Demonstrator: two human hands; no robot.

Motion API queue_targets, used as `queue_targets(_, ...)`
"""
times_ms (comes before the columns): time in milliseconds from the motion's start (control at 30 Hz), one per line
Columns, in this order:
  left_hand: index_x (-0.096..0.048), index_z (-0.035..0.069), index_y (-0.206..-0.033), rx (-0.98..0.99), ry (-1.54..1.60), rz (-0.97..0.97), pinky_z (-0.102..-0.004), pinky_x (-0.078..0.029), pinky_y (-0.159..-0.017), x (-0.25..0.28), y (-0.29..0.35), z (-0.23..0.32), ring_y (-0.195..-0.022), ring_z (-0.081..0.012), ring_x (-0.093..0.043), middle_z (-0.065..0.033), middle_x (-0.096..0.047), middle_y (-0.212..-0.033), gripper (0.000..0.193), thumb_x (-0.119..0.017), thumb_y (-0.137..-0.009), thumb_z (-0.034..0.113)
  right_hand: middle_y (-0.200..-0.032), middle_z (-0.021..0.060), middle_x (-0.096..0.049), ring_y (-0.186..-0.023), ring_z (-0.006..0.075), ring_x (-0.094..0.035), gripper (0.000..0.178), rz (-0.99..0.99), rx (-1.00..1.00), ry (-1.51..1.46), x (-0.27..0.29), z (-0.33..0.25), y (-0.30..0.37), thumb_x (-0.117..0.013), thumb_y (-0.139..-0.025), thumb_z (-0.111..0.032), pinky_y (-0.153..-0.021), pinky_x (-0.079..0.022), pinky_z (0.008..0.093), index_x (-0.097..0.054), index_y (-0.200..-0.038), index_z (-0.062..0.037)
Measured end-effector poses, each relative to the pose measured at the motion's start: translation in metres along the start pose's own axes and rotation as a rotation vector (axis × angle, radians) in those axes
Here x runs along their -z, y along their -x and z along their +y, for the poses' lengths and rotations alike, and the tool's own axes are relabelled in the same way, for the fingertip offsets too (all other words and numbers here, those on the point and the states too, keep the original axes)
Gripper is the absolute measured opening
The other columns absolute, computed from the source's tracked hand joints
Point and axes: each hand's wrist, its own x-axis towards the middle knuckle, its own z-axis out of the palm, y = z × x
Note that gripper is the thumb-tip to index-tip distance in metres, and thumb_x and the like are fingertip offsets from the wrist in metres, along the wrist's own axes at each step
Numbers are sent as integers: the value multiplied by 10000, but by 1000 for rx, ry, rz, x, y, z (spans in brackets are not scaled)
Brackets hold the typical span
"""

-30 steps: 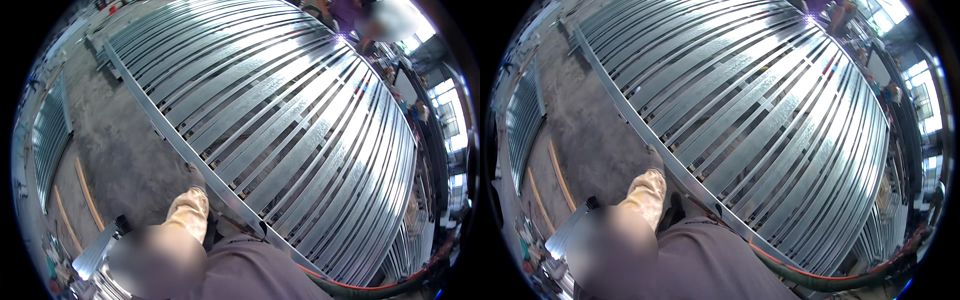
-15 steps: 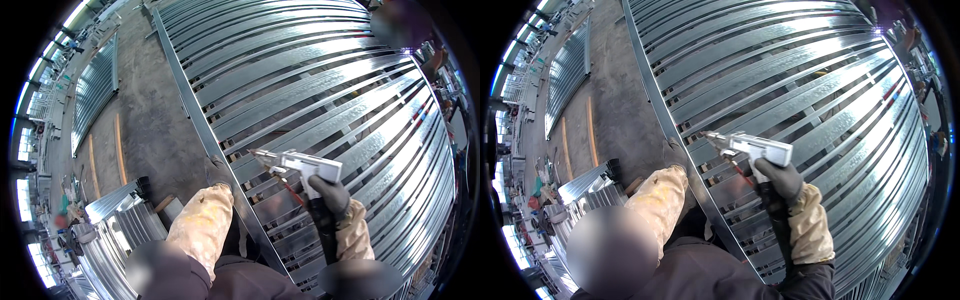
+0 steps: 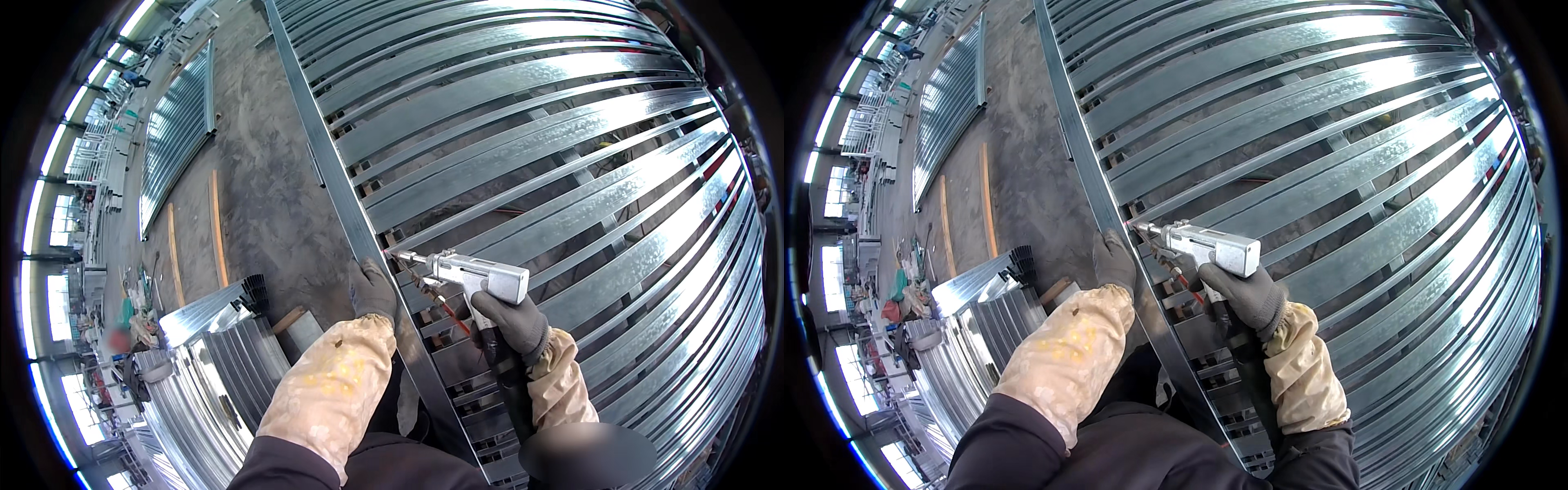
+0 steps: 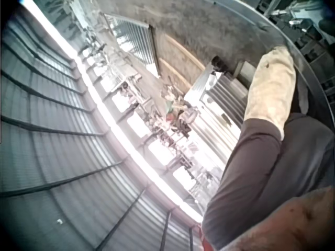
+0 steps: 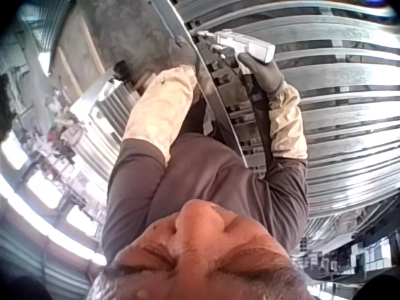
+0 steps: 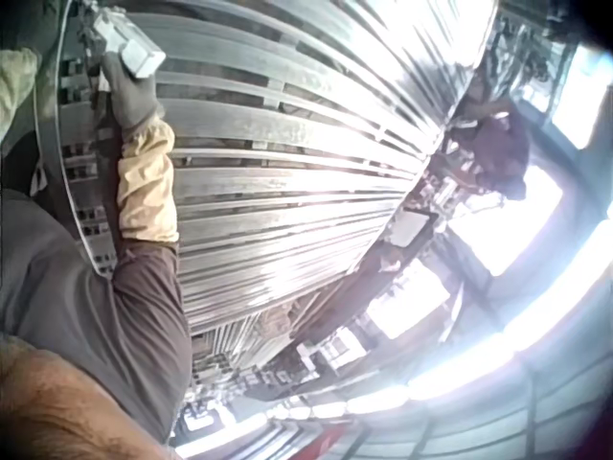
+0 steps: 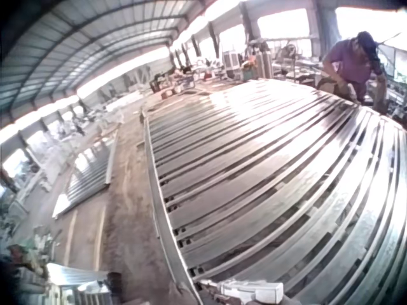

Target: The person uses a handheld welding tool to join metal bars on a large slatted metal frame. They move the tool along the seams, creating bright sparks and fusing the metal pieces together in a workshop setting.

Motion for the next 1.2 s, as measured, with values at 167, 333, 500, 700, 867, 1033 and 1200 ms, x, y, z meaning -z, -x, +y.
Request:
queue_targets(167,-529,-69,-1314,-16,-22,12,-472,-421,-1047,-3,-3,-8,-1222,-478,-539,-339,-582,-1280,529,-378,-1064,371,-886,97,-665,-655,172,-655,380,-16,-8,2,-4,-7,-2,-651,-946,-184,-565,-520,296,-580,-1246,37)
queue_targets(333,-515,-64,-1341,2,19,-46,-469,-418,-1053,4,0,1,-1233,-478,-534,-335,-575,-1298,529,-380,-1062,365,-1129,92,-688,-1004,155,-630,410,-53,-68,8,-2,-7,-2,-664,-966,-180,-897,-509,308,-577,-1303,36)
queue_targets(500,-497,-59,-1359,32,2,-52,-466,-415,-1057,4,0,2,-1245,-473,-528,-325,-571,-1313,531,-379,-1061,364,-1024,82,-700,-910,140,-635,387,-67,-35,33,-5,-8,-4,-635,-969,-149,-825,-513,299,-571,-1300,39)
queue_targets(700,-468,-69,-1394,41,-13,-62,-458,-387,-1099,6,2,4,-1300,-466,-490,-331,-534,-1368,563,-363,-1062,374,-961,75,-699,-862,134,-637,367,-110,-22,56,-10,-17,-3,-614,-976,-142,-786,-512,288,-573,-1292,39)
queue_targets(867,-525,-69,-1338,-50,-23,55,-457,-429,-1034,-5,0,-10,-1206,-469,-555,-317,-602,-1267,519,-385,-1067,352,-936,74,-704,-856,138,-639,361,-105,11,98,-11,-16,-5,-606,-985,-155,-782,-515,294,-570,-1287,40)
queue_targets(1033,-469,-78,-1385,24,41,-119,-460,-383,-1100,12,2,11,-1311,-469,-476,-332,-526,-1375,552,-354,-1067,359,-900,68,-699,-811,134,-639,327,-117,-19,116,-9,-18,-5,-602,-989,-166,-739,-524,293,-589,-1248,33)
queue_targets(1200,-472,-81,-1376,-18,15,-39,-466,-393,-1086,6,2,4,-1291,-475,-489,-336,-537,-1354,552,-357,-1067,363,-868,69,-692,-727,119,-638,297,-120,57,131,-12,-17,-6,-597,-987,-177,-633,-530,273,-608,-1206,24)
